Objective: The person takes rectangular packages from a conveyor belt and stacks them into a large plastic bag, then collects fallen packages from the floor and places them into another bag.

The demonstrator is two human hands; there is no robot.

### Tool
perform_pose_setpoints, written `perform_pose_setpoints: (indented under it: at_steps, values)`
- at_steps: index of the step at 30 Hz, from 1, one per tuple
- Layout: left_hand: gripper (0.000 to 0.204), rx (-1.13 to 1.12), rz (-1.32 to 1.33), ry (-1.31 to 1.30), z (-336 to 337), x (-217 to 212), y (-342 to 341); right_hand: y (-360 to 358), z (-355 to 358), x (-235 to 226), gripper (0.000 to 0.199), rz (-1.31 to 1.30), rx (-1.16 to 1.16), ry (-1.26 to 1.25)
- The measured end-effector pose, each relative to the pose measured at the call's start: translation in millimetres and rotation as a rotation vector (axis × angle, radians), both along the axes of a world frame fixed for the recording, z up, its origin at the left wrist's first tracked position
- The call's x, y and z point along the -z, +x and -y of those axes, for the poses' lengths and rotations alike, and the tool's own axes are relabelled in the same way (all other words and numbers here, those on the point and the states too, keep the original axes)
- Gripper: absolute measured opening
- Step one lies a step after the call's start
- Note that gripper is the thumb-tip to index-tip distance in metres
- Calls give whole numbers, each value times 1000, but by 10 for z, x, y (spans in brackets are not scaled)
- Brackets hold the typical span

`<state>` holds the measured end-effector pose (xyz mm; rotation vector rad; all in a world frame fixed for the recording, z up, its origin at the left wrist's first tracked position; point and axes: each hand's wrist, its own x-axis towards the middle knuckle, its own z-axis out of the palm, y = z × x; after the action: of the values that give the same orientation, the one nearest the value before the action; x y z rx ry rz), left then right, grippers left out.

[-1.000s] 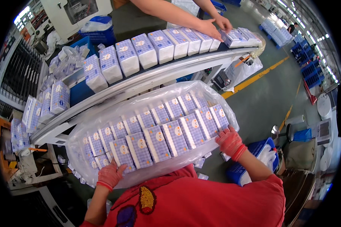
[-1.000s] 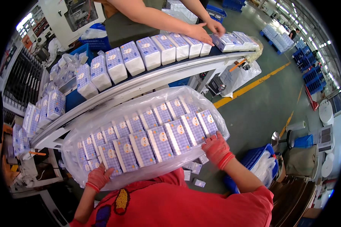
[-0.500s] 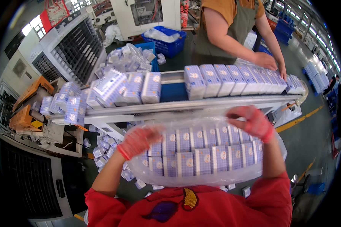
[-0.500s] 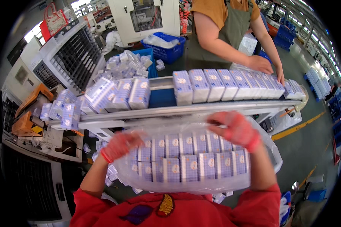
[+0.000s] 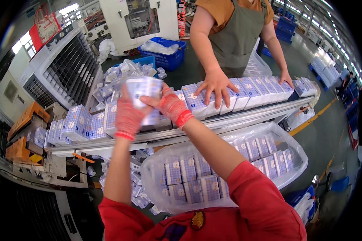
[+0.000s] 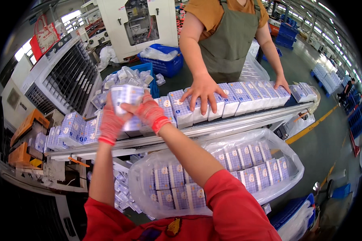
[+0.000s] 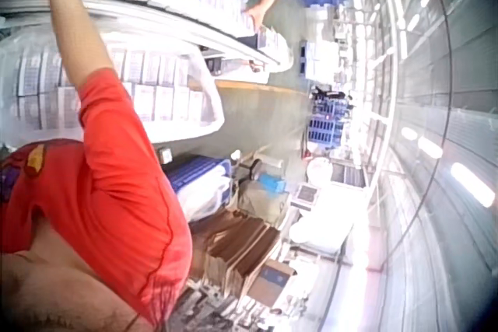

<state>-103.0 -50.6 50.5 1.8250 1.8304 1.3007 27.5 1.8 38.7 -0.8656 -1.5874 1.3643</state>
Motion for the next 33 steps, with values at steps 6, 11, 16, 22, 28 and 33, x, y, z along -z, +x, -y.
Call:
perform_pose_setpoints:
  at_steps: [6, 11, 16, 22, 28, 33]
  values:
    - [82, 233, -74, 99, 26, 187, 588, 843, -205, -155, 61, 65, 505, 298]
    - [71, 153, -614, -121, -206, 548, 568, 1336, -259, -499, 60, 636, 818, 184]
    - [62, 67, -898, -336, -337, 464, 872, 1222, -274, -421, 69, 1076, 597, 174]
    - [56, 29, -873, -263, -331, 520, 925, 870, -450, -398, 47, 1358, 440, 94]
    - [48, -62, -719, -17, -214, 812, 455, 931, -841, -413, 48, 1518, 393, 113]
    - [43, -177, -721, -88, -81, 799, 288, 1102, -884, -393, 61, 1295, 305, 3]
